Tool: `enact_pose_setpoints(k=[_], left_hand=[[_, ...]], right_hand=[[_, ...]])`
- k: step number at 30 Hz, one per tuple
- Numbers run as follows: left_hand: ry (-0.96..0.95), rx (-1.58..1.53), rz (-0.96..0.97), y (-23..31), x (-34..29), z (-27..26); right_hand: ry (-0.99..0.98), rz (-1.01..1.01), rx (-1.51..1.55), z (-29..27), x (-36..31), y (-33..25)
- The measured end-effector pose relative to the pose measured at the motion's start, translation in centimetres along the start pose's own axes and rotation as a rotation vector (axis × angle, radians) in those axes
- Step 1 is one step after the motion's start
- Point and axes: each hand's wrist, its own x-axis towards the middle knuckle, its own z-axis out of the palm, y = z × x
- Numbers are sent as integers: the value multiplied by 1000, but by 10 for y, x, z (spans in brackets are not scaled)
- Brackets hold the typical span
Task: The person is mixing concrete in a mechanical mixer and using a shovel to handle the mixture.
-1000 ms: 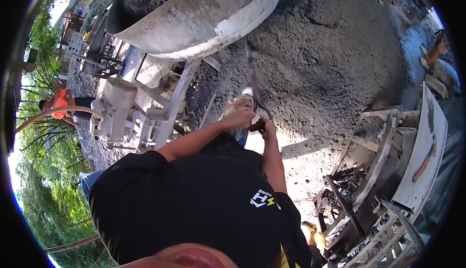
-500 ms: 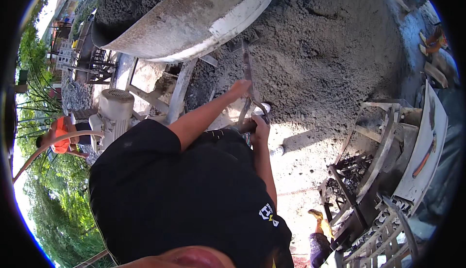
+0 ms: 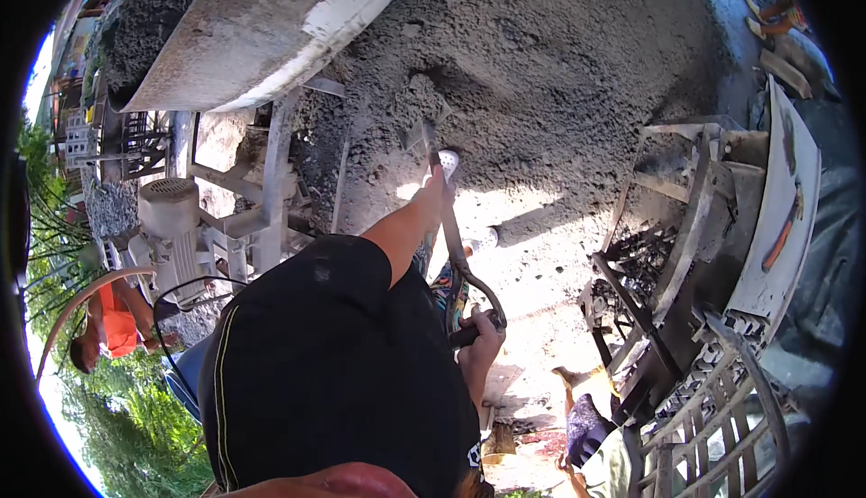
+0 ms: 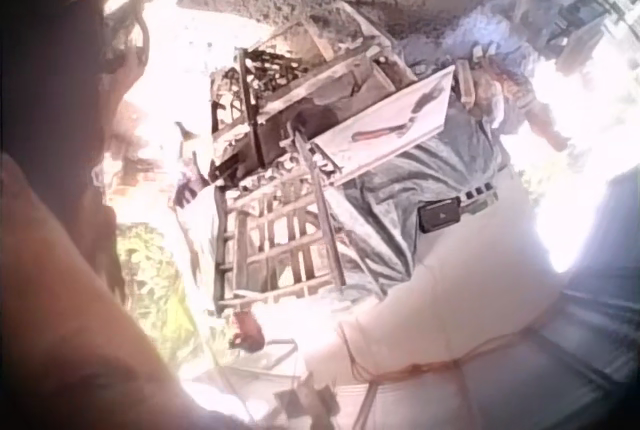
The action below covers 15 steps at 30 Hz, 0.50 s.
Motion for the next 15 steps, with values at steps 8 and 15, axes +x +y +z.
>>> enact_pose_setpoints(k=[8,15], left_hand=[[269,286,-313,-163,-79,36],[194,534,-387,-167,-153,52]], right_hand=[[322,131,487,-190,19,23],[264,496,692,-345,18,96]])
